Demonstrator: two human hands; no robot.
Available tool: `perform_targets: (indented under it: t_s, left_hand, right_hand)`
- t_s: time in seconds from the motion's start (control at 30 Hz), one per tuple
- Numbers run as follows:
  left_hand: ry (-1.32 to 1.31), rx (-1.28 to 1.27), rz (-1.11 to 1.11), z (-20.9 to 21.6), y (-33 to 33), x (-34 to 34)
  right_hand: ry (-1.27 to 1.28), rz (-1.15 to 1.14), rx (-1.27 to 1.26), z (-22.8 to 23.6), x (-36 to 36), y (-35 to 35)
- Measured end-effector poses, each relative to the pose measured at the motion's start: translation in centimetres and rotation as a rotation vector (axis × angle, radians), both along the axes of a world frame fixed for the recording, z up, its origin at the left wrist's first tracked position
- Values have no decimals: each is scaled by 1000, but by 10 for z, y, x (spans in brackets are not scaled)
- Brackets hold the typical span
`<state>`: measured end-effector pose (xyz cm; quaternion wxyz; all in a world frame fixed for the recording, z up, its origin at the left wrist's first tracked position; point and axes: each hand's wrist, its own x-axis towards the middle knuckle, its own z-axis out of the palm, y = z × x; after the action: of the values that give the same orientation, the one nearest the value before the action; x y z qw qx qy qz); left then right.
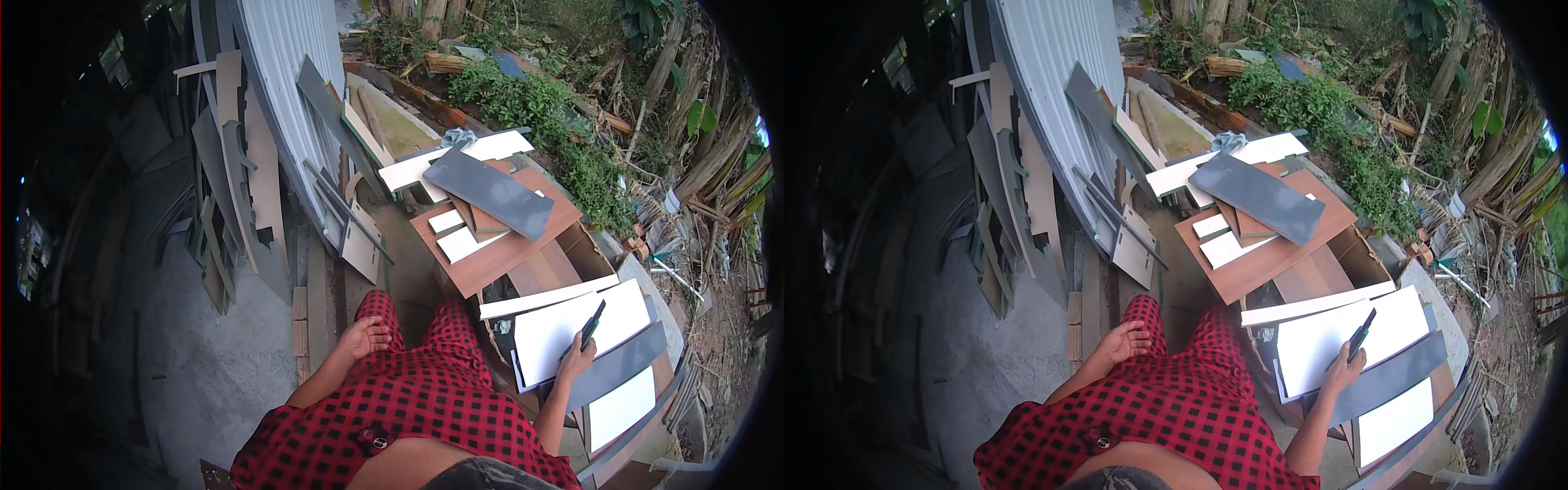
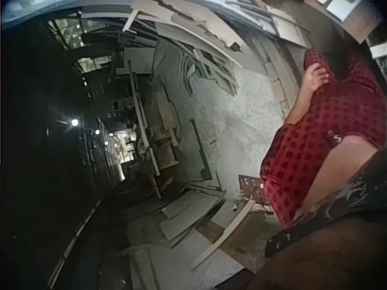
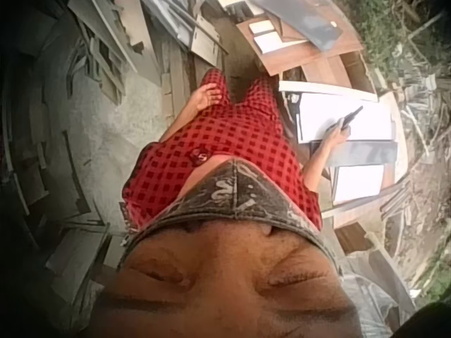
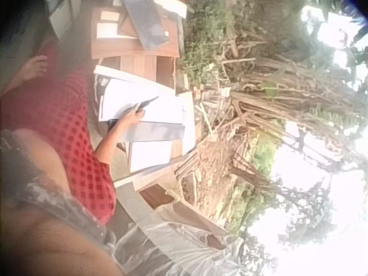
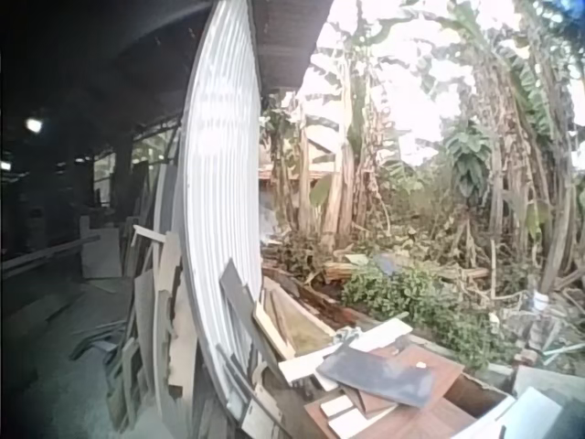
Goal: Trimming excess laminate from the edges of wood panels using a utility knife.
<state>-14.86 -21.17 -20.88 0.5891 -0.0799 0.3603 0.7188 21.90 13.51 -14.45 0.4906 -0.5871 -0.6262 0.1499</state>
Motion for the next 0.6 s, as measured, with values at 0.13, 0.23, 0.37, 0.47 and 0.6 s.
perform_targets:
  t_s: [0.13,0.23,0.37,0.47,0.6]
  left_hand:
    - [34,38,14,10,-5,6]
    - [88,63,27,23,-8,12]
    - [144,50,52,30,-12,20]
    - [134,46,64,29,-15,20]
    - [146,32,27,29,-6,17]
  right_hand:
    - [-17,75,-208,17,-5,-6]
    - [-7,82,-183,23,-9,-10]
    - [-25,79,-171,22,-7,-9]
    - [-55,83,-200,23,-11,-9]
    - [-136,4,-26,6,-4,-2]
